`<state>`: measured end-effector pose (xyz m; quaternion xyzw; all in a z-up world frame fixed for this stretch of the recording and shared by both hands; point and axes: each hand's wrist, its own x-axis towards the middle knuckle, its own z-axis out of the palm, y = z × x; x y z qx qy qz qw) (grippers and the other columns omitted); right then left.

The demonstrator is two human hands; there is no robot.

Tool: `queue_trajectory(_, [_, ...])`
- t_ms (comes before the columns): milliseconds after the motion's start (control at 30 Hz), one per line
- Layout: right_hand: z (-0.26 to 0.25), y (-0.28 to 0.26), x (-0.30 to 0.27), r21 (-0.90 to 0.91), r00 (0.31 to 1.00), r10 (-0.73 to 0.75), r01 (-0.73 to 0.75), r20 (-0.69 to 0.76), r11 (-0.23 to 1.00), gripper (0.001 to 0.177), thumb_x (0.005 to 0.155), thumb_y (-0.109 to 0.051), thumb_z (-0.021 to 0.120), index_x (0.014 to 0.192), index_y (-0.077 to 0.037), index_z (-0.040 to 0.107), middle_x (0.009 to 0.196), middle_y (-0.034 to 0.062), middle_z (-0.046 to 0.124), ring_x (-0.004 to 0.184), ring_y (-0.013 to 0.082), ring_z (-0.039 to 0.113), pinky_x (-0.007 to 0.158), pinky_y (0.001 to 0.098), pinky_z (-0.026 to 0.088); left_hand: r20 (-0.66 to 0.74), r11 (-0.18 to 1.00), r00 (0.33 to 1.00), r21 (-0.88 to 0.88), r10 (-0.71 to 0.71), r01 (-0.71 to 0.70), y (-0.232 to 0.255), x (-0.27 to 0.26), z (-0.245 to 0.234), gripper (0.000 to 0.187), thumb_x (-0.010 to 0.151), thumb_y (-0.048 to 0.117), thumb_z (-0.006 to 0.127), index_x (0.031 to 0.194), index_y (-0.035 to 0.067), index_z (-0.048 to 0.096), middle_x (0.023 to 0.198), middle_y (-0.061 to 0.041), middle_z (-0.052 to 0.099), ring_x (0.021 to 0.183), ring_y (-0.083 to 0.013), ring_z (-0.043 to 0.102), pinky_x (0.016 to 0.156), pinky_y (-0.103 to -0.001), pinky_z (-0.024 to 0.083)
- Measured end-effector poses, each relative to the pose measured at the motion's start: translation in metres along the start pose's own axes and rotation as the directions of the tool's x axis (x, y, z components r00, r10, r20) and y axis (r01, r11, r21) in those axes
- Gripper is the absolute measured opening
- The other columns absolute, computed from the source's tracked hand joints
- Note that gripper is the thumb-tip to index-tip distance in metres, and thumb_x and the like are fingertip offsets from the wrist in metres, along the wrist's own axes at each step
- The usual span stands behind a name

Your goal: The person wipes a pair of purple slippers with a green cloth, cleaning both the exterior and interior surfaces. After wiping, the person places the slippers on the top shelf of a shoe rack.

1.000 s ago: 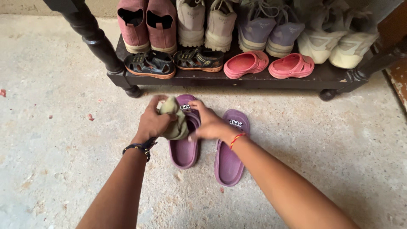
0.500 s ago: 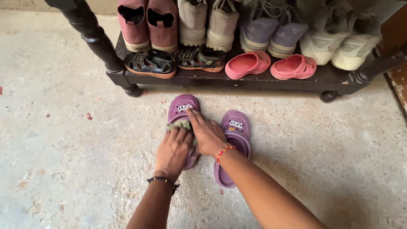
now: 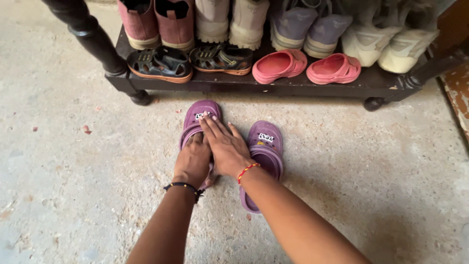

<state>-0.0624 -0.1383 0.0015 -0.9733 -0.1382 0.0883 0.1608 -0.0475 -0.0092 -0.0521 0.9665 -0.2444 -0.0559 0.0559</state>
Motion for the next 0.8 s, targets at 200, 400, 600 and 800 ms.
queue_trajectory(200, [-0.006, -0.003, -0.002, -0.023, 0.995, 0.062, -0.060, 0.078, 0.998, 0.147, 0.047, -0.030, 0.101, 0.159, -0.010, 0.008, 0.170, 0.0082, 0.011, 0.154, 0.0247, 0.022, 0.123, 0.0522, 0.021, 0.287, 0.988, 0.950, -0.059, -0.121, 0.144, 0.002, -0.005, -0.041, 0.035, 0.079, 0.028, 0.080, 0.108, 0.009, 0.075, 0.110, -0.018, 0.073, 0.102, -0.0316, 0.073, 0.091, -0.041, 0.059])
queue_trajectory(400, [-0.002, 0.001, 0.006, -0.088, 0.986, 0.070, -0.058, 0.148, 0.994, 0.141, 0.052, -0.022, 0.099, 0.160, -0.010, 0.008, 0.171, 0.0096, 0.010, 0.153, 0.0260, 0.026, 0.122, 0.0452, 0.027, 0.446, 0.969, 0.885, -0.129, -0.135, 0.212, 0.004, -0.016, -0.079, 0.041, 0.074, 0.040, 0.079, 0.100, 0.007, 0.080, 0.103, -0.021, 0.075, 0.099, -0.0341, 0.074, 0.093, -0.043, 0.059])
queue_trajectory(600, [-0.002, 0.000, 0.007, -0.080, 0.992, 0.055, -0.046, 0.115, 0.996, 0.142, 0.053, -0.023, 0.100, 0.161, -0.012, 0.009, 0.169, 0.0088, 0.015, 0.153, 0.0270, 0.027, 0.124, 0.0478, 0.023, -0.068, 0.935, 0.988, -0.338, -0.138, 0.107, -0.006, -0.022, -0.058, 0.047, 0.075, 0.018, 0.072, 0.120, 0.008, 0.068, 0.112, -0.022, 0.073, 0.098, -0.0396, 0.071, 0.087, -0.048, 0.057])
queue_trajectory(800, [-0.008, -0.008, 0.004, -0.031, 0.996, 0.065, -0.064, 0.054, 0.998, 0.159, 0.039, -0.034, 0.104, 0.161, -0.012, 0.005, 0.171, 0.0089, 0.011, 0.154, 0.0274, 0.025, 0.123, 0.0496, 0.022, -0.040, 0.948, 0.989, -0.292, -0.143, 0.125, -0.002, -0.006, -0.020, 0.038, 0.082, 0.006, 0.065, 0.121, 0.006, 0.065, 0.118, -0.024, 0.069, 0.103, -0.0392, 0.070, 0.090, -0.046, 0.057])
